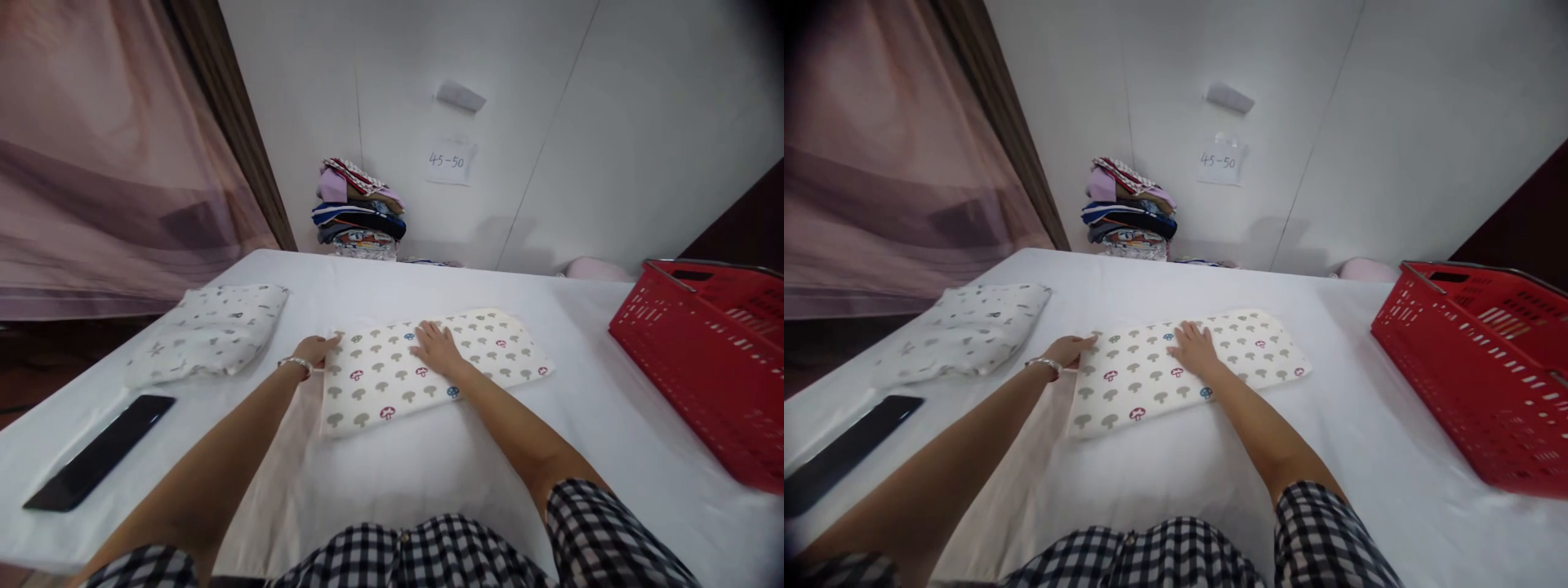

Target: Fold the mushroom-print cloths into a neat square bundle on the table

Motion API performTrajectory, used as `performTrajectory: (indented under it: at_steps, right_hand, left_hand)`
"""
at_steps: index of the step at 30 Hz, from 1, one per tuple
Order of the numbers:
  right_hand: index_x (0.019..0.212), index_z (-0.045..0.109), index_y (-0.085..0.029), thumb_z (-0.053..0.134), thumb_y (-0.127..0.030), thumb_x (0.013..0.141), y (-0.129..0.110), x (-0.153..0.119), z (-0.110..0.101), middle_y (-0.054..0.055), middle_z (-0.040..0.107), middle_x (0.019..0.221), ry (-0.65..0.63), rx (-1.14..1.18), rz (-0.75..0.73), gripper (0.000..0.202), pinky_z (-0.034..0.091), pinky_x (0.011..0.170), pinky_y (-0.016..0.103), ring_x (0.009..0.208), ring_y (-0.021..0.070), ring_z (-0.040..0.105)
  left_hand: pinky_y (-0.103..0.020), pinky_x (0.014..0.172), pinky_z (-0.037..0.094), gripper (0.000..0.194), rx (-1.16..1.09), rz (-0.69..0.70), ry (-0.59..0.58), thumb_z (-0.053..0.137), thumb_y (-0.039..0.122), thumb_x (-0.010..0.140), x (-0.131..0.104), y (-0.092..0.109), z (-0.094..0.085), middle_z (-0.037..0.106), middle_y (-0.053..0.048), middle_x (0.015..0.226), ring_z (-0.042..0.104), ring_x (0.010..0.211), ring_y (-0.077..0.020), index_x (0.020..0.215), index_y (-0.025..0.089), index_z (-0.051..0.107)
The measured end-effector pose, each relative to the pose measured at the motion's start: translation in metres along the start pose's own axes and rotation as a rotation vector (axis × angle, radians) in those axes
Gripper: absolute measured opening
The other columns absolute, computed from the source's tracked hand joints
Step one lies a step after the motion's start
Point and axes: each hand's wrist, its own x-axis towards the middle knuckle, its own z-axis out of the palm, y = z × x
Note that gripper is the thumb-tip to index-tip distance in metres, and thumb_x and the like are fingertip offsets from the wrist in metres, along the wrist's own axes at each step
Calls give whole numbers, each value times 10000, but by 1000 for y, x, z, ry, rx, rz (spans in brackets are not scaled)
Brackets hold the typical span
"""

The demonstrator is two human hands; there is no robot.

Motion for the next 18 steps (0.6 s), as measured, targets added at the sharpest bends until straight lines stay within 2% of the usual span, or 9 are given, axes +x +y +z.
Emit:
performTrajectory:
  at_steps: [2, 4, 8, 12, 15, 18]
  right_hand:
    - [1437, 241, -227, 176, -575, 901, -4, -1, 5, 50, 104, 1532, -20, -3, 7, 642, 34, 1098, 478, 1402, 219, 39]
    - [1433, 253, -225, 193, -566, 903, -5, -1, 8, 50, 113, 1531, -23, -1, 12, 633, 43, 1096, 486, 1401, 222, 49]
    - [1431, 262, -217, 227, -547, 906, -3, 0, 4, 58, 124, 1528, -18, 16, 12, 621, 38, 1097, 488, 1401, 226, 57]
    - [1415, 302, -231, 331, -496, 897, -10, -3, -1, 61, 147, 1523, 13, 139, 27, 583, 33, 1100, 489, 1402, 227, 62]
    - [1353, 418, -228, 421, -461, 870, -24, -7, -3, 62, 284, 1481, 188, 525, 9, 537, 109, 1111, 441, 1382, 211, 179]
    - [1250, 535, -239, 470, -505, 835, -38, -14, -8, 51, 490, 1349, 297, 1149, 25, 497, 296, 1053, 393, 1259, 201, 415]
  left_hand:
    - [-277, 557, 523, 295, -26, -27, -64, 765, 400, 574, -4, 1, 1, 662, -65, 635, 647, 652, -217, 616, 156, 605]
    - [-280, 542, 527, 284, -82, -61, -72, 796, 335, 541, -8, 4, 2, 644, -50, 599, 636, 618, -206, 604, 156, 585]
    - [-303, 529, 537, 296, -306, -152, -159, 800, 280, 537, -13, 11, 2, 649, -46, 602, 617, 548, -185, 691, 129, 597]
    - [-275, 538, 539, 273, -566, -141, -292, 778, 223, 569, -23, 33, 0, 672, -79, 652, 635, 567, -179, 755, 96, 625]
    - [-275, 600, 549, 208, -705, -55, -344, 732, 211, 635, -39, 70, 5, 681, -96, 700, 659, 636, -192, 777, 92, 637]
    - [-301, 632, 550, 138, -768, 41, -380, 645, 243, 731, -60, 123, 23, 663, -86, 684, 659, 649, -200, 766, 112, 620]
